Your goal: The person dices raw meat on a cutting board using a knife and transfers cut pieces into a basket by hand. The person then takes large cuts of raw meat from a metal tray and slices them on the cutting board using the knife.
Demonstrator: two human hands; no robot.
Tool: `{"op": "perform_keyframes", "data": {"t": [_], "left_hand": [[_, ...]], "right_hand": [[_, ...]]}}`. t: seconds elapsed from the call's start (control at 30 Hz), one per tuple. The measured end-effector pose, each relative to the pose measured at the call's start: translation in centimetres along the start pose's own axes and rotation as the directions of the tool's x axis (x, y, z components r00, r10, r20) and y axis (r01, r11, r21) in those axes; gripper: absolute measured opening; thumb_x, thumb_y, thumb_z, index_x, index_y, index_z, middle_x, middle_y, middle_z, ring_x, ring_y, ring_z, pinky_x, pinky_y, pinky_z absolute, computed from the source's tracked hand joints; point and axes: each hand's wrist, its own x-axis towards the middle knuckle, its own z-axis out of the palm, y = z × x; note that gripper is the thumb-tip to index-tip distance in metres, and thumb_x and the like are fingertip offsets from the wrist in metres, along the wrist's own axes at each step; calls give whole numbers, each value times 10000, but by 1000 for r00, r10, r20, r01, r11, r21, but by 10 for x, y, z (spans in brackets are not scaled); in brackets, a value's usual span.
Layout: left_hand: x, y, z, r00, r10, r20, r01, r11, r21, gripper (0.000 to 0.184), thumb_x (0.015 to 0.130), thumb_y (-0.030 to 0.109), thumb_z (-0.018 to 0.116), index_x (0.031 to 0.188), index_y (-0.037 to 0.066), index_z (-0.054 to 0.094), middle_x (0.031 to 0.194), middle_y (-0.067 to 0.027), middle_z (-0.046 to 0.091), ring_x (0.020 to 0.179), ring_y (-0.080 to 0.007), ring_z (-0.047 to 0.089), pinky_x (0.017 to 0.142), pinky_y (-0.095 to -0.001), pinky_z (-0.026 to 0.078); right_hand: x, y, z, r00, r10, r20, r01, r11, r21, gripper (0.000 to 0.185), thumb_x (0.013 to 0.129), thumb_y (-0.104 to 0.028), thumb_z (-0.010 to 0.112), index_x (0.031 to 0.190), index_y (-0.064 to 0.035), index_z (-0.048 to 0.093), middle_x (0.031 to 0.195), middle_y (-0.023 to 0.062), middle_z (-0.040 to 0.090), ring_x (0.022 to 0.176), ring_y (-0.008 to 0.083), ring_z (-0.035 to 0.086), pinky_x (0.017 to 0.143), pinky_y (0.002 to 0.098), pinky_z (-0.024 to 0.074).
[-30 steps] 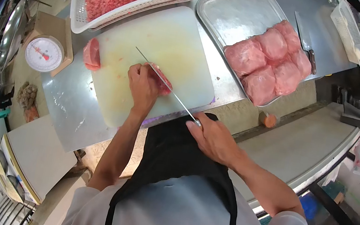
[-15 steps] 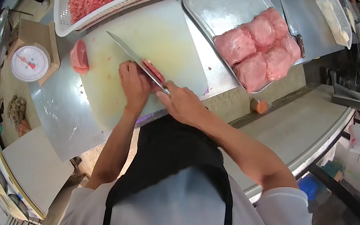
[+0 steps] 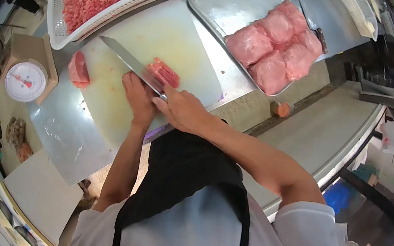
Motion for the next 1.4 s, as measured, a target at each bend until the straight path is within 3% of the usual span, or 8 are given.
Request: {"op": "perform_keyframes", "data": {"t": [0.27, 0.37, 0.67, 0.77, 0.87, 1.07, 1.23, 1.4], "left_hand": [[-1, -6, 0, 1000, 24, -4, -24, 999, 38, 241, 915, 90, 617, 1118, -31, 571, 1157, -226, 513, 1086, -443, 507, 978, -544, 420], [-4, -8, -15, 999, 34, 21, -30, 985, -172, 192, 954, 60, 587, 1128, -19, 608, 1148, -227, 518, 1064, -429, 528, 953, -514, 449], [-5, -5, -19, 996, 62, 58, -57, 994, -94, 225, 942, 1, 589, 1164, -29, 616, 1126, -244, 532, 1026, -428, 555, 908, -499, 471], [-4, -8, -19, 996, 42, 79, -36, 996, -81, 231, 938, -5, 588, 1167, -28, 612, 1139, -238, 535, 1020, -430, 565, 897, -498, 477], [-6, -8, -19, 996, 38, 76, -28, 992, -122, 245, 930, -18, 581, 1173, -27, 613, 1149, -235, 539, 1022, -429, 574, 892, -496, 484], [-5, -11, -18, 994, 85, 63, -81, 995, -54, 253, 944, -24, 566, 1193, -36, 607, 1157, -219, 541, 1031, -402, 587, 891, -453, 494], [-7, -14, -23, 993, 97, 66, -89, 989, -117, 218, 986, 10, 563, 1194, -27, 618, 1150, -218, 539, 1049, -397, 577, 907, -445, 482], [-16, -19, -29, 990, 101, 93, -88, 987, -138, 226, 1016, 39, 552, 1225, -16, 616, 1106, -207, 530, 1007, -387, 562, 877, -443, 472]], "right_hand": [[-34, 9, -13, 996, 74, 57, -77, 996, 38, 459, 1068, -382, 545, 1206, 55, 553, 867, 349, 680, 881, 573, 652, 807, 627, 501], [-10, 12, -9, 1000, 22, 4, -22, 1000, -7, 458, 1064, -389, 550, 1211, 46, 555, 857, 335, 685, 877, 554, 665, 802, 618, 508], [-67, -20, -28, 990, 125, 68, -127, 992, 21, 403, 1052, -323, 589, 1142, 69, 562, 780, 319, 669, 802, 521, 678, 728, 587, 532], [-17, -3, 0, 996, -59, -60, 56, 997, -48, 429, 1059, -339, 574, 1136, 83, 558, 808, 320, 677, 823, 530, 678, 750, 595, 527], [13, 2, 12, 993, -80, -87, 84, 996, 40, 445, 1063, -352, 564, 1124, 88, 558, 867, 332, 684, 861, 544, 672, 783, 607, 518], [-48, -12, -26, 969, 186, 164, -196, 980, 43, 504, 1064, -402, 548, 1170, 90, 564, 929, 330, 694, 904, 560, 664, 812, 608, 514], [4, 12, 5, 999, -9, -45, 8, 1000, -13, 450, 1064, -364, 565, 1239, 50, 587, 859, 319, 682, 877, 537, 669, 796, 587, 513], [-32, -26, -31, 997, 82, 5, -82, 996, 29, 450, 1051, -380, 568, 1217, 37, 584, 923, 328, 696, 904, 535, 671, 820, 605, 518]]}}
